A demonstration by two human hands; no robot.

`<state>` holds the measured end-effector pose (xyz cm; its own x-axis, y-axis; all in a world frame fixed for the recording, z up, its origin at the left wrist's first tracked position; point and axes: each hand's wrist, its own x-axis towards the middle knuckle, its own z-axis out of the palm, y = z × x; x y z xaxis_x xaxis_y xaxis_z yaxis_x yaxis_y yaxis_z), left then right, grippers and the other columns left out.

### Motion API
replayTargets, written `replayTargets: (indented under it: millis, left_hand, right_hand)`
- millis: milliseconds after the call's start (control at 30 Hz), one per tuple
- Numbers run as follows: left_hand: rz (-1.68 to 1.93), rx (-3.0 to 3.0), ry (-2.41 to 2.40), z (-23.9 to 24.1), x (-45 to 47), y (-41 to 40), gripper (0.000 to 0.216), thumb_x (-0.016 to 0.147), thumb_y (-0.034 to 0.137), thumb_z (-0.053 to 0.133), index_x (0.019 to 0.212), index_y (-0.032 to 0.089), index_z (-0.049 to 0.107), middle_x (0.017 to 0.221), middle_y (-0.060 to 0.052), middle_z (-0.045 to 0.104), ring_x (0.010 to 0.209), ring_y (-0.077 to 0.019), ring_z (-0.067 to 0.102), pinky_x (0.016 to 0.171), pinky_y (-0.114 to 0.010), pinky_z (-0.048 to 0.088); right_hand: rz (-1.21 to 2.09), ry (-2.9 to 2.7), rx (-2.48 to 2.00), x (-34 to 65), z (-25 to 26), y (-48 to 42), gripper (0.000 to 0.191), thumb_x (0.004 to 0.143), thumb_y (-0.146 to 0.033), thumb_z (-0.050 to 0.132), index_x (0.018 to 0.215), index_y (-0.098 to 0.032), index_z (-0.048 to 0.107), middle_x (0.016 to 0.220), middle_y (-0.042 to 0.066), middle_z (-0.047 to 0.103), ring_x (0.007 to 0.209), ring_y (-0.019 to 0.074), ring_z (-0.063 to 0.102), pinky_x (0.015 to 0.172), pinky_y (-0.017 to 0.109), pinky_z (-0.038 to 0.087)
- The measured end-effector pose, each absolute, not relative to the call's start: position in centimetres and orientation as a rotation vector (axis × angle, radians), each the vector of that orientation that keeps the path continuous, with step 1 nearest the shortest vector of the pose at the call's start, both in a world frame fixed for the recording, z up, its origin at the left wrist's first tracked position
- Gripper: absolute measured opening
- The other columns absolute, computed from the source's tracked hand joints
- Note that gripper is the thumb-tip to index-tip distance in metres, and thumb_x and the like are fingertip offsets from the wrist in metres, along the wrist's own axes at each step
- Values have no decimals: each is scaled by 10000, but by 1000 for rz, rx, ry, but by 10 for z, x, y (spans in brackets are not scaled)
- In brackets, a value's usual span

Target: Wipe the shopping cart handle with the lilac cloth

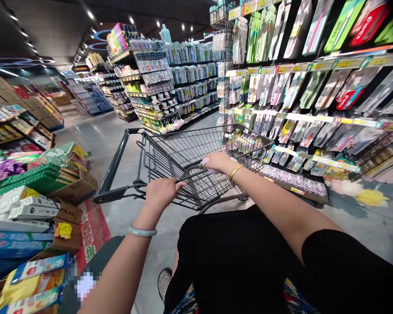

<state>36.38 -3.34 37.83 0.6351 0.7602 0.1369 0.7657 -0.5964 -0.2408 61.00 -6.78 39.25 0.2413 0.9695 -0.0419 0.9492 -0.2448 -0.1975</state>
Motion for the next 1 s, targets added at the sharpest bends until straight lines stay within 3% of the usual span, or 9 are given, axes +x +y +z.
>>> replayTargets:
  millis: [100,300,533,767,867,1000]
  left_hand:
    - [-39,-2617,-1355,382,367,-26,810,899,710,106,877,184,721,803,-159,704,827,-320,663,669,-348,436]
    - [-148,-2812,-1432,375,406,-19,813,925,642,-3,1076,242,688,918,-105,727,876,-280,670,680,-327,452]
    - [-104,-2723,-1404,358,413,-10,894,889,704,13,786,163,718,783,-158,705,768,-305,667,639,-354,454]
    - [-58,-2647,-1458,357,401,6,879,901,682,33,805,165,738,809,-178,709,803,-320,668,656,-354,449]
    - [-15,-2628,-1488,357,385,19,869,899,682,40,778,169,731,805,-179,706,794,-314,662,643,-345,437]
    - [40,-2610,-1527,363,369,31,857,902,677,63,734,150,718,792,-190,702,788,-318,655,658,-346,431]
  right_hand:
    - [208,-1838,-2355,589,385,-68,397,885,-440,422,986,-187,711,1022,136,717,923,268,673,751,327,477]
    - [66,-1911,-2102,556,371,-70,336,862,-450,485,1029,-239,685,1092,71,696,915,219,659,723,272,456]
    - [137,-1621,-2480,642,372,-86,358,885,-406,437,964,-178,701,1006,115,709,884,232,649,706,274,434]
    - [-10,-1808,-2228,596,363,-85,346,891,-407,441,1096,-212,640,1123,79,658,965,205,617,768,263,422]
    - [84,-1826,-2220,619,365,-92,279,870,-413,475,998,-251,663,1060,22,688,925,186,626,723,245,421]
    - [156,-1594,-2448,661,363,-108,280,859,-409,477,941,-236,681,978,54,712,888,232,652,682,275,427]
